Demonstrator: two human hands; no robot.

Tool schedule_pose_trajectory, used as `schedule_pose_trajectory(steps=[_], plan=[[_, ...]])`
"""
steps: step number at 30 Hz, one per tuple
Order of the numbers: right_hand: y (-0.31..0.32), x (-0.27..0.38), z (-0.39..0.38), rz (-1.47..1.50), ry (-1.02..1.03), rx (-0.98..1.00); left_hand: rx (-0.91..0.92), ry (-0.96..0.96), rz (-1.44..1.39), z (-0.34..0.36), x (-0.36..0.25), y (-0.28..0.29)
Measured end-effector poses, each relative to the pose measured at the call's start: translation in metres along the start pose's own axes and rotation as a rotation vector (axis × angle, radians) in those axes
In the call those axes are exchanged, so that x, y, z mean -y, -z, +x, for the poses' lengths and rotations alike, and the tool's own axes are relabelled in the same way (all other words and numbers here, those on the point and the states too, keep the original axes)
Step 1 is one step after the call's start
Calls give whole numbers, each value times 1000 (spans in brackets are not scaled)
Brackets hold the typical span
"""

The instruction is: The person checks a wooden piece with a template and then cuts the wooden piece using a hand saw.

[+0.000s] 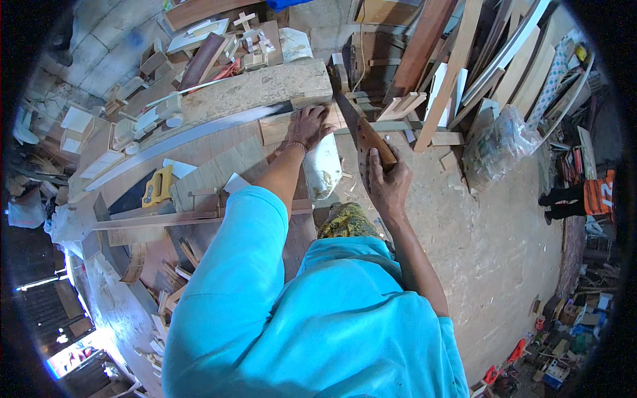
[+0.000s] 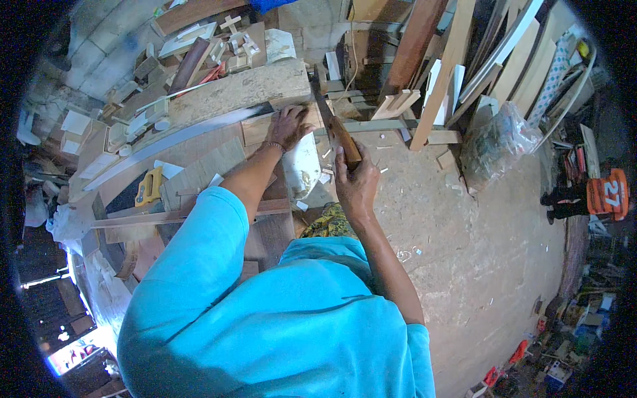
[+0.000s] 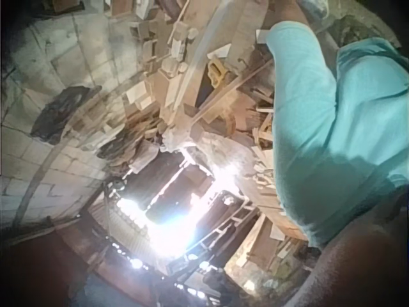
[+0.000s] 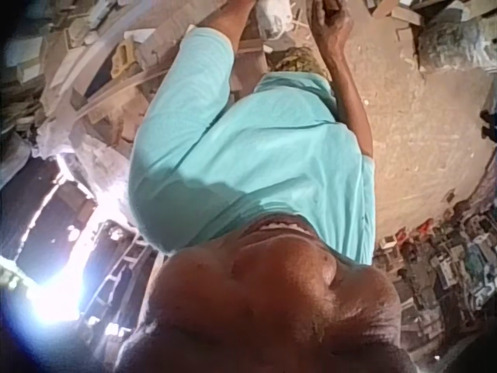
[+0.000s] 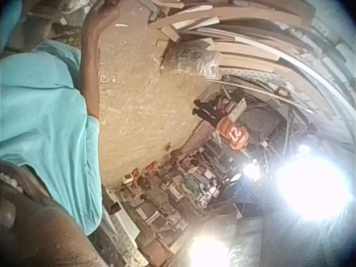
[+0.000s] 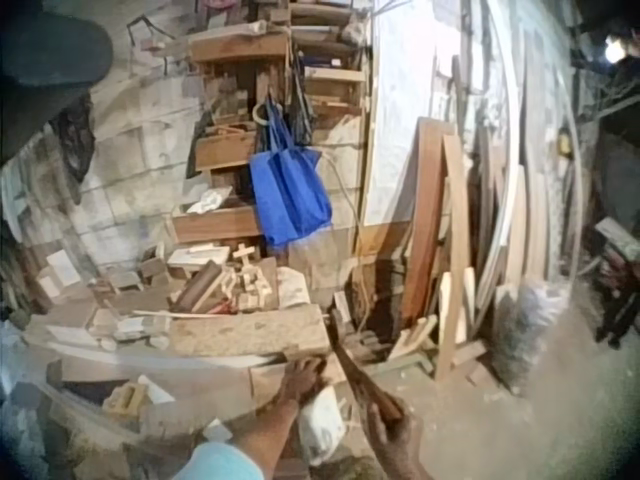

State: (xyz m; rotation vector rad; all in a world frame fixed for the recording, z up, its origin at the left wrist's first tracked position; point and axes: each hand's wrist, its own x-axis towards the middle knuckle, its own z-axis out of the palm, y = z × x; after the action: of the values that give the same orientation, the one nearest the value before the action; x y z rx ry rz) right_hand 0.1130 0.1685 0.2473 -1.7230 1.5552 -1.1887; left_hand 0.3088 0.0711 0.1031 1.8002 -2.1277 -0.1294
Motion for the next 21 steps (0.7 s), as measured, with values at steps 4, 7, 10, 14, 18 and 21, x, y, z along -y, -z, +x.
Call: schedule_pose_trajectory(steps=[4, 7, 10, 14, 18, 21], plan=[[-1, -4, 1, 13, 11, -7, 46, 3, -13, 1, -2, 5], [0, 0, 1, 8, -23, 8, 24, 20, -33, 0, -2, 4], [-1, 4, -1, 60, -49, 20, 49, 19, 15, 0, -2, 2], [-1, 2, -1, 10, 15, 0, -73, -37, -30, 0, 1, -4], [-2, -1, -1, 25, 19, 9, 40, 4, 46, 3, 1, -3], [-2, 0, -8, -15, -10, 42, 34, 2, 105, 2, 2, -5]])
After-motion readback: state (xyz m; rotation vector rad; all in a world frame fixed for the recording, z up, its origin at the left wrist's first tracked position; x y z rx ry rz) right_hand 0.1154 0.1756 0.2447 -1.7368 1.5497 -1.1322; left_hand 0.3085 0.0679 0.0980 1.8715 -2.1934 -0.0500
